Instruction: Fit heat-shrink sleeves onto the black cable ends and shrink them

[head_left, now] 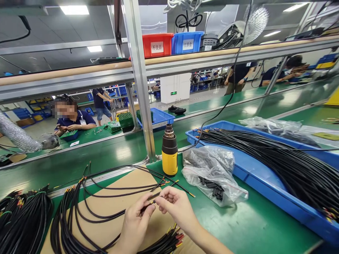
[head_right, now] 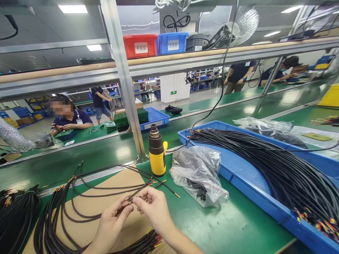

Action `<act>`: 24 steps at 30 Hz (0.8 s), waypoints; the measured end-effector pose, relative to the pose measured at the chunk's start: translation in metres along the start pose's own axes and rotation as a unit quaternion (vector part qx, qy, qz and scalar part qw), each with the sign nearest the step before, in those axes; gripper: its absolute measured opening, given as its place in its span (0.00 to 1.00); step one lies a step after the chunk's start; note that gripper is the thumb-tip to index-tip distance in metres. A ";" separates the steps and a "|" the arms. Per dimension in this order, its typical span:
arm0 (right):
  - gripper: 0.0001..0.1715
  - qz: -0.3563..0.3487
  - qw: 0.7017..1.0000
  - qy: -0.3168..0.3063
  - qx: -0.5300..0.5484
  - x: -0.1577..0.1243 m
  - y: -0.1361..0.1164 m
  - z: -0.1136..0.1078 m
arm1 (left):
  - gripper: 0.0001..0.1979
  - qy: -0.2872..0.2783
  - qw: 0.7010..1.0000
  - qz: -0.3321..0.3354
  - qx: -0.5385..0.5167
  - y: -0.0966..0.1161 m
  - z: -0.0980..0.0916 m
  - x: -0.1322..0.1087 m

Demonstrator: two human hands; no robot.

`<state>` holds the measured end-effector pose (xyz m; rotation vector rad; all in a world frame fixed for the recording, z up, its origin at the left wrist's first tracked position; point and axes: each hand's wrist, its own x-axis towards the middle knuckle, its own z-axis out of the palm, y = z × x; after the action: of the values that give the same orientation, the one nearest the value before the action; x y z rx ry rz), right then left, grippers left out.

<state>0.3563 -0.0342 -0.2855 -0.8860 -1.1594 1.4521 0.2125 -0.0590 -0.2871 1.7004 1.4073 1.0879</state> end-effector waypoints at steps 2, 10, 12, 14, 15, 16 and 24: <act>0.14 0.019 0.999 -0.033 -0.011 0.004 0.002 -0.001 | 0.18 -0.022 1.000 -0.009 -0.013 -0.009 -0.001 -0.004; 0.11 0.038 0.996 -0.023 -0.076 0.009 0.019 0.000 | 0.15 0.019 0.997 -0.067 -0.021 -0.046 -0.012 -0.025; 0.11 0.045 0.996 -0.040 -0.065 0.009 0.018 0.001 | 0.15 0.035 0.998 -0.046 0.002 -0.044 -0.011 -0.027; 0.12 0.063 0.995 -0.065 -0.031 0.009 0.014 0.002 | 0.14 0.049 0.998 -0.013 0.037 -0.036 -0.010 -0.025; 0.12 0.073 0.994 -0.078 -0.015 0.008 0.011 0.003 | 0.14 0.050 0.997 0.001 0.054 -0.031 -0.011 -0.023; 0.13 0.078 0.993 -0.088 -0.001 0.008 0.007 0.004 | 0.13 0.048 0.996 0.011 0.069 -0.025 -0.011 -0.020; 0.13 0.025 0.995 -0.094 0.028 0.025 -0.036 0.005 | 0.13 -0.059 0.997 0.015 0.049 0.040 -0.030 0.016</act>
<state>0.3559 -0.0109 -0.2479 -0.7571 -1.2354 1.6282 0.2037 -0.0514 -0.2361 1.8305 1.3842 0.9314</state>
